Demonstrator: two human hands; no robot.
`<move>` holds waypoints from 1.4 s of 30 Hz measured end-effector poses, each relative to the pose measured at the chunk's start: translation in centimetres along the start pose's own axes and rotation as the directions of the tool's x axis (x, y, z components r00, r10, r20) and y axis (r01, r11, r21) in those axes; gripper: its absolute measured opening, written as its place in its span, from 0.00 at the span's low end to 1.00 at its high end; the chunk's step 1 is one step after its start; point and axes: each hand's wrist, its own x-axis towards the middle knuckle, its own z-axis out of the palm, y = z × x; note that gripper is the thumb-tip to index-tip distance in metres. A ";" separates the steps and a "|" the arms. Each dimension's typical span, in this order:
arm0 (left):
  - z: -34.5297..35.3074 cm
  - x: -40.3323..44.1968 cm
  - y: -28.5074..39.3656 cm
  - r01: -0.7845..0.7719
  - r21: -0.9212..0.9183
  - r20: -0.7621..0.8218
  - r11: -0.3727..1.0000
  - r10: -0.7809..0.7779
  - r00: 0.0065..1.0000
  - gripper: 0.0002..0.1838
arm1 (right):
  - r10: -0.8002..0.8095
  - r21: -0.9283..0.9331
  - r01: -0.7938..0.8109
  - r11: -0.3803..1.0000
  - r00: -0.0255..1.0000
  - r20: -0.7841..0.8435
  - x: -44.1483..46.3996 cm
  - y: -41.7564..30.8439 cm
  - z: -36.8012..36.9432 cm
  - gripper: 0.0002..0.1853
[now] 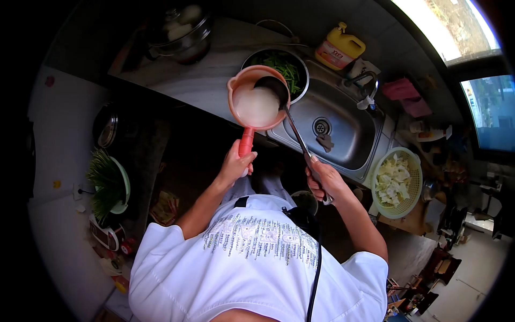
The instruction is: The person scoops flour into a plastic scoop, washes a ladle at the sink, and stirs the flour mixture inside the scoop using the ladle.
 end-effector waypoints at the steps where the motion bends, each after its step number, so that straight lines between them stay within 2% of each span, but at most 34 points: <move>1: -0.1 0.1 0.1 -0.002 -0.008 0.005 1.000 0.002 1.000 0.16 | -0.030 -0.030 0.029 0.999 0.999 -0.016 -0.5 0.0 0.3 0.25; 6: -0.4 0.1 -0.2 -0.010 -0.048 0.023 0.999 0.012 1.000 0.16 | -0.170 -0.198 0.150 0.969 0.982 -0.088 -2.2 0.7 0.4 0.23; 7: -0.4 0.1 0.0 -0.007 -0.076 0.040 0.997 0.010 0.999 0.15 | -0.297 -0.398 0.227 0.889 0.947 -0.124 -1.8 0.8 0.4 0.22; 9: -0.3 0.1 0.3 -0.005 -0.102 0.059 0.995 0.011 0.998 0.15 | -0.549 -0.714 0.313 0.627 0.828 -0.119 -0.3 1.1 0.2 0.19; 10: -0.3 -0.1 0.5 0.013 -0.099 0.073 0.995 -0.006 0.997 0.16 | -0.550 -0.713 0.315 0.626 0.826 -0.118 0.8 1.5 -0.1 0.19; 12: -0.3 -0.3 0.8 0.030 -0.093 0.087 0.995 -0.022 0.996 0.16 | -0.748 -0.940 0.227 0.253 0.662 -0.041 2.6 2.0 -0.5 0.17; 14: -0.4 -0.3 1.0 0.029 -0.092 0.112 0.995 -0.018 0.994 0.16 | -0.750 -0.951 0.197 0.236 0.659 -0.050 2.7 1.5 -0.3 0.16; 17: -0.7 0.0 0.9 0.025 -0.084 0.114 0.996 -0.015 0.993 0.16 | -0.725 -0.995 0.098 0.028 0.687 0.047 1.1 0.7 -1.0 0.17; 18: -0.7 0.0 1.0 0.025 -0.085 0.113 0.996 -0.015 0.993 0.16 | -0.721 -0.995 0.095 -0.004 0.690 0.069 0.1 0.1 -1.1 0.16; 21: -0.8 0.0 1.2 0.026 -0.059 0.105 0.998 -0.020 0.994 0.16 | -0.692 -0.998 0.052 0.032 0.722 0.015 -0.4 -0.3 -1.8 0.16; 24: -0.6 0.1 0.9 -0.020 -0.064 0.087 0.998 0.026 0.996 0.16 | -0.746 -0.989 0.104 0.103 0.666 -0.008 1.5 0.4 -2.4 0.17; 26: 0.0 0.0 1.4 -0.032 0.009 0.026 0.999 0.032 0.999 0.16 | -0.719 -0.957 0.176 0.232 0.693 -0.046 2.5 1.0 -1.3 0.19; 27: 0.1 0.3 1.1 -0.043 0.057 0.001 0.997 0.043 0.999 0.17 | -0.402 -0.755 0.118 0.646 0.893 -0.204 1.3 -0.2 0.5 0.22; 28: 0.1 0.7 0.7 -0.044 0.055 0.001 0.998 0.044 0.999 0.17 | -0.244 -0.535 0.120 0.836 0.955 -0.167 1.7 0.5 0.2 0.23; 29: 0.2 1.1 0.2 -0.047 0.064 -0.027 0.997 0.048 0.998 0.17 | -0.089 -0.264 0.056 0.963 0.989 -0.115 1.3 -0.4 0.4 0.23; 30: 0.2 1.2 -0.1 -0.047 0.076 -0.054 0.996 0.051 0.997 0.17 | 0.046 0.024 -0.046 0.999 0.999 -0.018 0.9 -1.3 0.7 0.22; 31: 0.2 1.2 -0.1 -0.047 0.076 -0.053 0.996 0.052 0.997 0.17 | 0.046 0.025 -0.045 0.999 0.999 -0.018 0.8 -1.2 0.3 0.22; 33: -0.2 1.2 0.0 -0.045 0.096 -0.042 0.994 0.050 0.998 0.17 | 0.047 0.209 -0.090 0.974 0.978 0.201 0.6 -1.4 -0.5 0.22; 34: -0.3 1.1 0.1 -0.044 0.094 -0.045 0.995 0.048 0.998 0.17 | 0.050 0.207 -0.093 0.974 0.978 0.203 0.2 -1.4 -0.3 0.22; 37: -0.8 0.5 0.3 -0.050 0.028 -0.012 0.998 0.050 0.999 0.16 | -0.086 -0.099 0.086 0.991 0.996 0.001 -2.2 -1.6 0.7 0.23; 38: -0.9 0.4 0.3 -0.028 -0.003 -0.006 1.000 0.028 1.000 0.16 | -0.085 -0.097 0.085 0.992 0.996 0.000 -2.4 -1.1 0.6 0.23; 40: -1.1 0.1 0.3 -0.006 -0.032 0.002 0.999 0.006 1.000 0.16 | -0.246 -0.341 0.218 0.915 0.968 -0.042 -2.5 -0.3 0.4 0.24; 42: -1.1 -0.2 0.5 0.021 -0.045 0.030 0.999 -0.020 0.999 0.14 | -0.281 -0.385 0.238 0.892 0.958 -0.058 -1.9 0.1 0.7 0.22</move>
